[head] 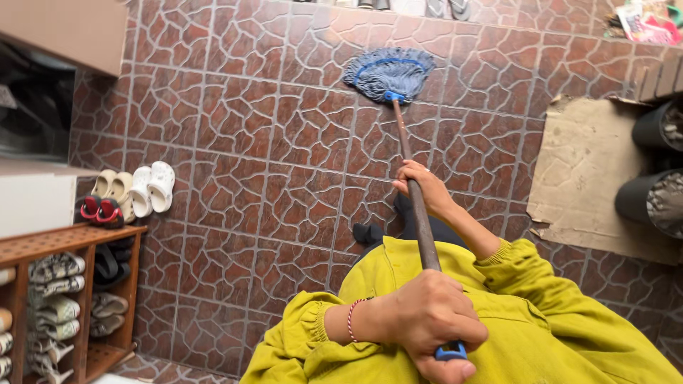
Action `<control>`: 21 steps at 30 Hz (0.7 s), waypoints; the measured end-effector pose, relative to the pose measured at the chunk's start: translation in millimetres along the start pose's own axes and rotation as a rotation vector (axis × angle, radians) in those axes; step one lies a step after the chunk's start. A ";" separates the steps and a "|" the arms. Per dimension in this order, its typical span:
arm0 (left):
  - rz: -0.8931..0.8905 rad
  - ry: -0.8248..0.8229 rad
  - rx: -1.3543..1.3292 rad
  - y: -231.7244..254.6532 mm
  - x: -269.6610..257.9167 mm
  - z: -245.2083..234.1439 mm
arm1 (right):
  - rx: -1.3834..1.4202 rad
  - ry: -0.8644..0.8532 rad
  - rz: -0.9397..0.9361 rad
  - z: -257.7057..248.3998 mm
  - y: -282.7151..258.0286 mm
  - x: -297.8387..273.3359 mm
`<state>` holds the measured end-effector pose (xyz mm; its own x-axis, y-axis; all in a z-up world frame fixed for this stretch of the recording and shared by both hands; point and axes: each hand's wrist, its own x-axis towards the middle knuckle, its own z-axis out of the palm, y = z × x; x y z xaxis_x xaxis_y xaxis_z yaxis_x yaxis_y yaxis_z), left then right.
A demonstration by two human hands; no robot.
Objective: The person mops a tiled floor in a hallway using a blue string mop. They move the mop back and forth across the floor, cleaning around a shoe rack, potted plants, and a parked motorcycle. The person systematically covers the floor area, ensuring the mop reaches the edges and corners.
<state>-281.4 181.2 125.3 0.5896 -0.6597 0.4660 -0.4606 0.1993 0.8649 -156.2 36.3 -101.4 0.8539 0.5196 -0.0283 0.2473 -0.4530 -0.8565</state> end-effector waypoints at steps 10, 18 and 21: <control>0.097 0.088 0.116 -93.5 44.4 4.2 | -0.046 -0.040 -0.056 -40.0 84.0 56.0; 0.041 0.295 0.244 -194.0 93.2 9.9 | -0.224 -0.108 -0.271 -86.8 209.6 136.8; 0.023 0.333 0.258 -210.5 110.1 8.5 | -0.261 -0.118 -0.394 -102.3 237.4 159.1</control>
<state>-125.2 60.5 -7.0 0.7401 -0.3790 0.5555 -0.6018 -0.0047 0.7986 85.2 -62.7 -256.4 0.6185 0.7597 0.2008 0.6607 -0.3644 -0.6563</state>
